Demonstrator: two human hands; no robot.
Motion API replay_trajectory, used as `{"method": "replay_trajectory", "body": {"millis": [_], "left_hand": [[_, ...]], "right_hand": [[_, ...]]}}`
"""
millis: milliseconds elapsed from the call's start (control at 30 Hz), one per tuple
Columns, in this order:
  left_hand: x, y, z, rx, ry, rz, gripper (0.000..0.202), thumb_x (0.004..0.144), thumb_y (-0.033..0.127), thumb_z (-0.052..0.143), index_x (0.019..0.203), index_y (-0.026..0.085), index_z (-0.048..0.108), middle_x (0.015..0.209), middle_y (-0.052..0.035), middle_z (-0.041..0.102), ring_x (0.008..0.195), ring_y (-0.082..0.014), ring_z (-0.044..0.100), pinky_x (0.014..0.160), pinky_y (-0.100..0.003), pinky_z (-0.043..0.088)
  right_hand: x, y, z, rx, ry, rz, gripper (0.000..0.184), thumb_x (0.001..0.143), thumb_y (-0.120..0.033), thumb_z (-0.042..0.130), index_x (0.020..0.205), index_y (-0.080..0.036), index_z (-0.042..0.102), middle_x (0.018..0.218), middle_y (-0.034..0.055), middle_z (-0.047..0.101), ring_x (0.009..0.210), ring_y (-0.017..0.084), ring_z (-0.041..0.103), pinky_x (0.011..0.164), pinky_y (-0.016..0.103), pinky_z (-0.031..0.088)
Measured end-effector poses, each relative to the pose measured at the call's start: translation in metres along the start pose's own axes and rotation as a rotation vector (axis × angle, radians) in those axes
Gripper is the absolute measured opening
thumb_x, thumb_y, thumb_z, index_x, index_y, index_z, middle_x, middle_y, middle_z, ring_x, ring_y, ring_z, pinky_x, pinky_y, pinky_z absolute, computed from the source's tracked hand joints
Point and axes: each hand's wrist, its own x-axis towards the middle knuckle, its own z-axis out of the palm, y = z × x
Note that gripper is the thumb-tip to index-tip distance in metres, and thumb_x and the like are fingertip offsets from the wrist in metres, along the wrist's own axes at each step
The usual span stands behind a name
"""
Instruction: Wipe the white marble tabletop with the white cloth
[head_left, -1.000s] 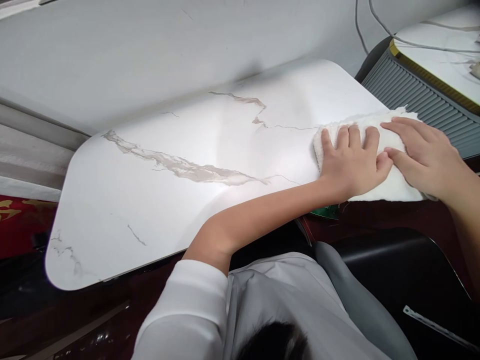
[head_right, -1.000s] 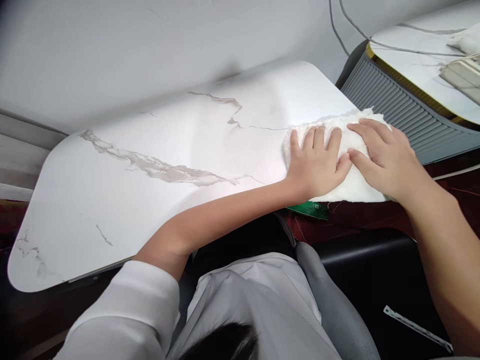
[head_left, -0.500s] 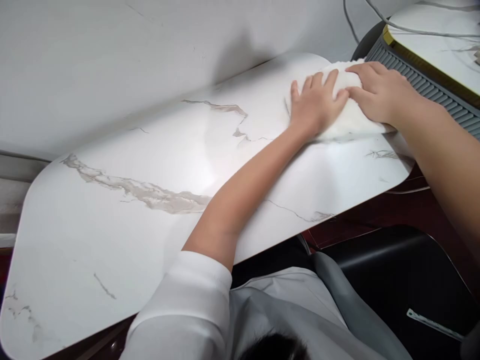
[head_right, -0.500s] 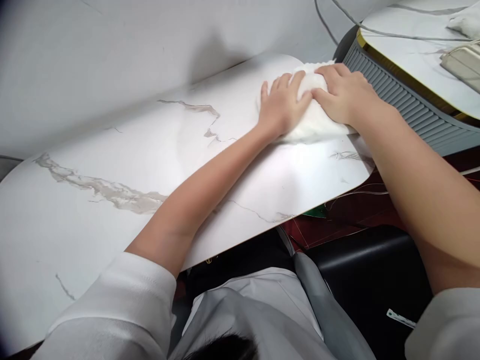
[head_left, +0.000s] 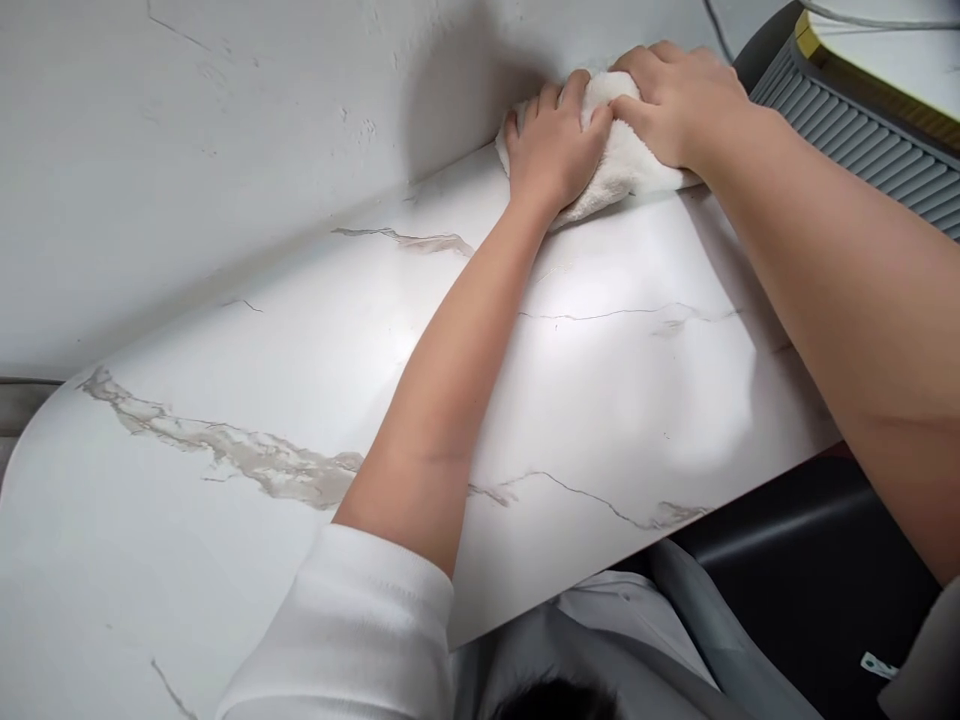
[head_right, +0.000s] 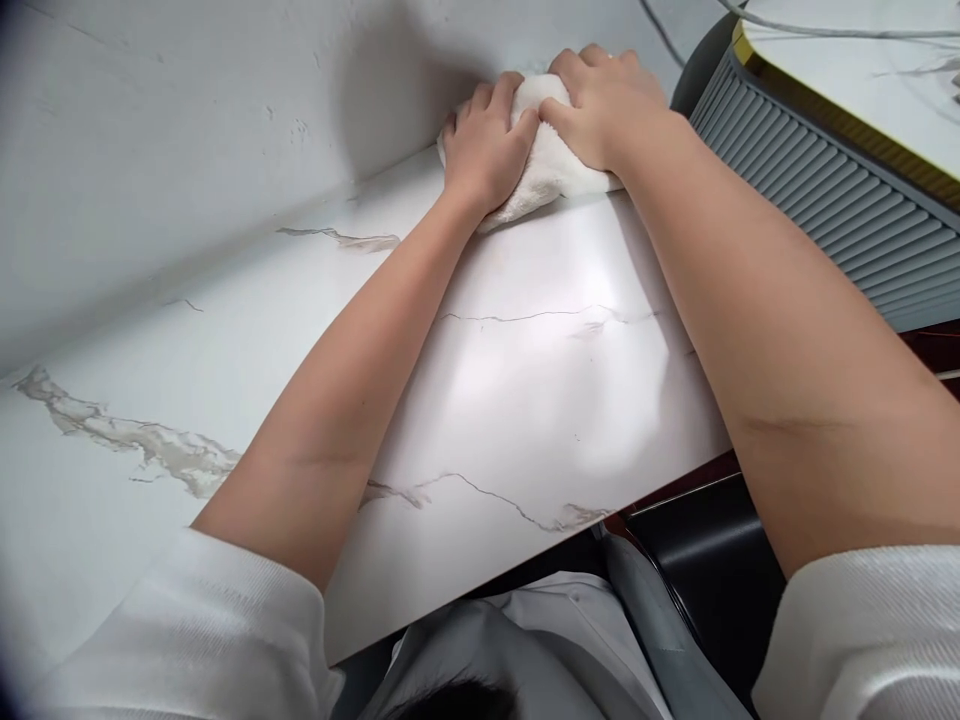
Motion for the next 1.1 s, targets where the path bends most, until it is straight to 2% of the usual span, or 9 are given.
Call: {"method": "replay_trajectory", "body": {"millis": [133,267,400,533,667,733,867,1033,1100], "left_hand": [[0.004,-0.003,0.002,-0.035,-0.001,-0.002,0.047,0.099,0.037,0.030,0.144,0.027,0.038,0.148,-0.0009,0.047,0.134,-0.0234,0.033,0.123,-0.045,0.010],[0.000,-0.004,-0.001,-0.018,-0.019,-0.004,0.047,0.100,0.041,0.028,0.145,0.033,0.036,0.152,0.0029,0.043,0.140,-0.0241,0.030,0.125,-0.044,0.009],[-0.012,-0.006,-0.007,0.033,-0.003,0.041,0.047,0.103,0.042,0.031,0.147,0.026,0.038,0.153,-0.0001,0.044,0.145,-0.0199,0.031,0.127,-0.045,0.013],[-0.035,-0.004,-0.013,0.074,-0.016,0.053,0.048,0.104,0.043,0.030,0.149,0.029,0.040,0.156,0.0002,0.041,0.148,-0.0186,0.028,0.127,-0.044,0.013],[-0.076,0.003,-0.020,0.064,-0.040,0.088,0.052,0.104,0.038,0.031,0.152,0.016,0.036,0.159,-0.0092,0.036,0.151,-0.0228,0.025,0.126,-0.050,0.009],[-0.102,0.007,-0.022,0.058,-0.051,0.105,0.054,0.104,0.042,0.028,0.152,0.018,0.036,0.161,-0.0086,0.034,0.151,-0.0235,0.024,0.127,-0.049,0.008],[-0.154,0.018,-0.026,0.089,-0.092,0.127,0.056,0.103,0.046,0.030,0.153,0.022,0.034,0.162,-0.0050,0.032,0.152,-0.0250,0.021,0.127,-0.047,0.007],[-0.220,0.035,-0.036,0.089,-0.115,0.138,0.052,0.101,0.046,0.033,0.151,0.031,0.037,0.161,-0.0008,0.034,0.153,-0.0242,0.017,0.128,-0.049,0.004],[-0.243,0.038,-0.040,0.097,-0.119,0.146,0.054,0.101,0.047,0.032,0.152,0.029,0.036,0.162,-0.0027,0.033,0.153,-0.0243,0.018,0.127,-0.049,0.005]], "right_hand": [[0.008,-0.003,0.001,-0.031,0.011,-0.004,0.066,0.097,-0.066,0.005,0.148,-0.032,0.030,0.152,-0.0005,0.039,0.131,0.030,0.036,0.114,0.053,0.036],[0.007,-0.002,0.005,-0.041,0.051,-0.016,0.059,0.100,-0.058,0.011,0.147,-0.029,0.033,0.151,0.0027,0.041,0.135,0.029,0.033,0.118,0.053,0.032],[-0.005,-0.003,0.007,-0.015,0.042,-0.028,0.057,0.100,-0.057,0.010,0.147,-0.032,0.029,0.154,0.0003,0.036,0.137,0.028,0.031,0.118,0.055,0.033],[-0.028,-0.009,0.004,0.010,0.009,-0.038,0.058,0.101,-0.055,0.009,0.150,-0.030,0.023,0.160,0.0003,0.025,0.147,0.031,0.017,0.122,0.062,0.025],[-0.070,-0.016,0.000,0.053,-0.013,-0.071,0.058,0.103,-0.052,0.019,0.154,-0.023,0.023,0.163,0.0025,0.018,0.151,0.034,0.010,0.120,0.066,0.023],[-0.097,-0.019,-0.003,0.061,-0.008,-0.100,0.059,0.103,-0.046,0.027,0.155,-0.018,0.026,0.163,0.0067,0.019,0.150,0.037,0.011,0.117,0.067,0.024],[-0.157,-0.025,-0.006,0.021,0.000,-0.090,0.062,0.102,-0.046,0.029,0.156,-0.017,0.028,0.163,0.0093,0.021,0.150,0.037,0.013,0.118,0.058,0.026],[-0.224,-0.029,-0.005,-0.016,0.055,-0.116,0.063,0.096,-0.047,0.032,0.152,-0.019,0.035,0.161,0.0092,0.027,0.149,0.038,0.018,0.112,0.063,0.035],[-0.245,-0.032,-0.003,-0.028,0.087,-0.139,0.063,0.094,-0.048,0.030,0.150,-0.018,0.038,0.159,0.0098,0.031,0.148,0.039,0.021,0.113,0.061,0.036]]}}
